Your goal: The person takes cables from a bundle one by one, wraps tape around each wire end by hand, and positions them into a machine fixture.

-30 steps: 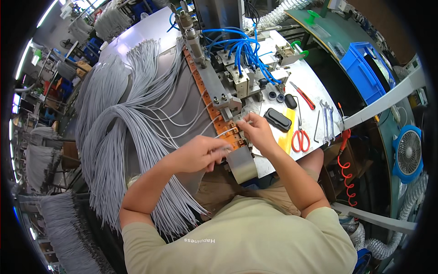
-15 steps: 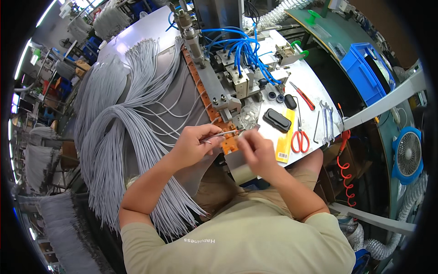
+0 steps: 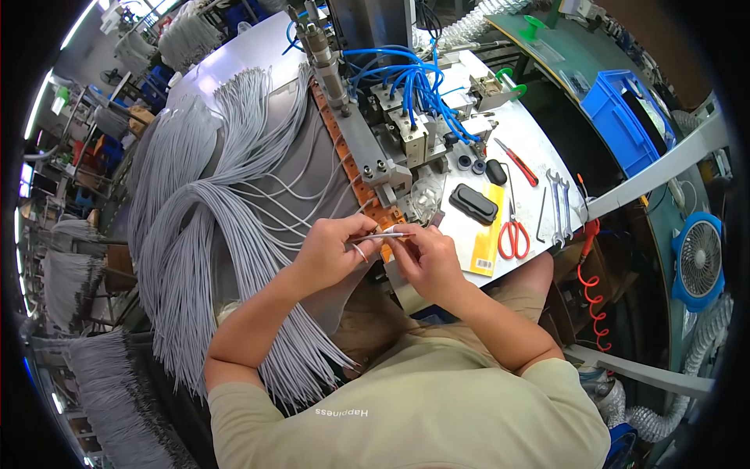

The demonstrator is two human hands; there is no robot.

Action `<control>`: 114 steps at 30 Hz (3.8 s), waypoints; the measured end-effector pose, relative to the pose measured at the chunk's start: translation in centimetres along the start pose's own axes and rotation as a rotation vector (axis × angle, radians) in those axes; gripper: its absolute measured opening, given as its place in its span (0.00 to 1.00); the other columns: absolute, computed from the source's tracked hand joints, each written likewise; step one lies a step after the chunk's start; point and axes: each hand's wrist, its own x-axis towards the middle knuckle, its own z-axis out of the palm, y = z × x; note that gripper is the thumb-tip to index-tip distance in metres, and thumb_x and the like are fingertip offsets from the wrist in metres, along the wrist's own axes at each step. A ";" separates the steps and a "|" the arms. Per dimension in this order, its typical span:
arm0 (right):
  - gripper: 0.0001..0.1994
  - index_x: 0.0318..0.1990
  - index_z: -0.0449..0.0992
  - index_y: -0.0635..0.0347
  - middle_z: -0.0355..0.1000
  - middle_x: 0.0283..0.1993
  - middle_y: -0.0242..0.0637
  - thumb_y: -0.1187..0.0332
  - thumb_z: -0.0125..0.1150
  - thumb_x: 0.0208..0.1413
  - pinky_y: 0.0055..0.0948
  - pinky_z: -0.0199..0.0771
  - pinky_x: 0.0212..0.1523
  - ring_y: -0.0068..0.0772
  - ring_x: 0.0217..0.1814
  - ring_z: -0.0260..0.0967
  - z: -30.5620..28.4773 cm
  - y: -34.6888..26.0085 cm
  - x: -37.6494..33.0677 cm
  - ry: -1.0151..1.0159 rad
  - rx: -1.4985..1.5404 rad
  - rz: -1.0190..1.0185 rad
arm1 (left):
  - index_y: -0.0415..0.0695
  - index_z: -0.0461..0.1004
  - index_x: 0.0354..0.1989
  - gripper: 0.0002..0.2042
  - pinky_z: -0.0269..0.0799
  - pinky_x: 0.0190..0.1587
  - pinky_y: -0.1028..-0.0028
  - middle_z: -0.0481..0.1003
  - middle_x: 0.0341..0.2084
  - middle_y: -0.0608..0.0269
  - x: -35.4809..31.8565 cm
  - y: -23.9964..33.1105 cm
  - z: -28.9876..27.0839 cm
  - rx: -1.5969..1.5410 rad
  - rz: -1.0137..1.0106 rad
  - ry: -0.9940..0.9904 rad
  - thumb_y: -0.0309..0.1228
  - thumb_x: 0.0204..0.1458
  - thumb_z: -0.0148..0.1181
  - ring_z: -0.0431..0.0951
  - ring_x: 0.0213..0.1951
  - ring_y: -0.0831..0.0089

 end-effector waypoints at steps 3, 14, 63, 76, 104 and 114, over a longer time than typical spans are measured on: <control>0.08 0.41 0.75 0.62 0.74 0.22 0.39 0.73 0.65 0.54 0.35 0.63 0.32 0.42 0.23 0.70 0.0 -0.2 0.1 -0.028 0.050 0.086 | 0.36 0.78 0.39 0.08 0.75 0.36 0.75 0.80 0.27 0.56 0.0 0.2 -0.2 -0.007 -0.001 -0.006 0.24 0.52 0.64 0.81 0.30 0.73; 0.10 0.39 0.72 0.62 0.73 0.25 0.40 0.73 0.66 0.51 0.36 0.69 0.34 0.41 0.27 0.72 -0.9 0.4 0.7 -0.170 0.213 0.182 | 0.39 0.79 0.41 0.09 0.74 0.36 0.73 0.79 0.27 0.58 0.0 -0.5 0.0 0.181 0.232 -0.033 0.24 0.51 0.63 0.79 0.28 0.70; 0.06 0.36 0.72 0.59 0.66 0.22 0.23 0.68 0.60 0.63 0.18 0.55 0.23 0.13 0.21 0.57 -0.2 5.4 1.6 0.005 0.457 0.632 | 0.35 0.78 0.45 0.08 0.73 0.29 0.81 0.79 0.30 0.63 0.3 -0.6 -0.1 -0.209 -0.121 -0.090 0.24 0.59 0.58 0.76 0.25 0.81; 0.08 0.43 0.75 0.65 0.70 0.19 0.34 0.73 0.64 0.58 0.23 0.59 0.18 0.19 0.17 0.63 0.0 0.5 0.0 0.033 -0.026 -0.097 | 0.35 0.74 0.42 0.07 0.74 0.33 0.79 0.80 0.27 0.63 0.2 -0.4 0.0 -0.198 -0.071 -0.084 0.24 0.58 0.60 0.79 0.28 0.81; 0.05 0.36 0.72 0.62 0.69 0.28 0.38 0.74 0.62 0.57 0.34 0.65 0.32 0.35 0.30 0.66 -1.2 0.8 1.7 -0.118 -0.058 -0.200 | 0.36 0.78 0.40 0.06 0.72 0.35 0.78 0.79 0.27 0.64 0.1 -0.4 -0.8 -0.371 -0.188 -0.190 0.24 0.57 0.59 0.76 0.30 0.82; 0.07 0.34 0.69 0.62 0.64 0.24 0.27 0.71 0.60 0.61 0.23 0.59 0.27 0.17 0.26 0.58 0.3 5.1 1.2 0.061 0.309 0.438 | 0.40 0.80 0.42 0.10 0.72 0.33 0.72 0.78 0.29 0.58 0.2 -0.3 -0.2 0.128 0.498 -0.003 0.21 0.50 0.64 0.78 0.30 0.67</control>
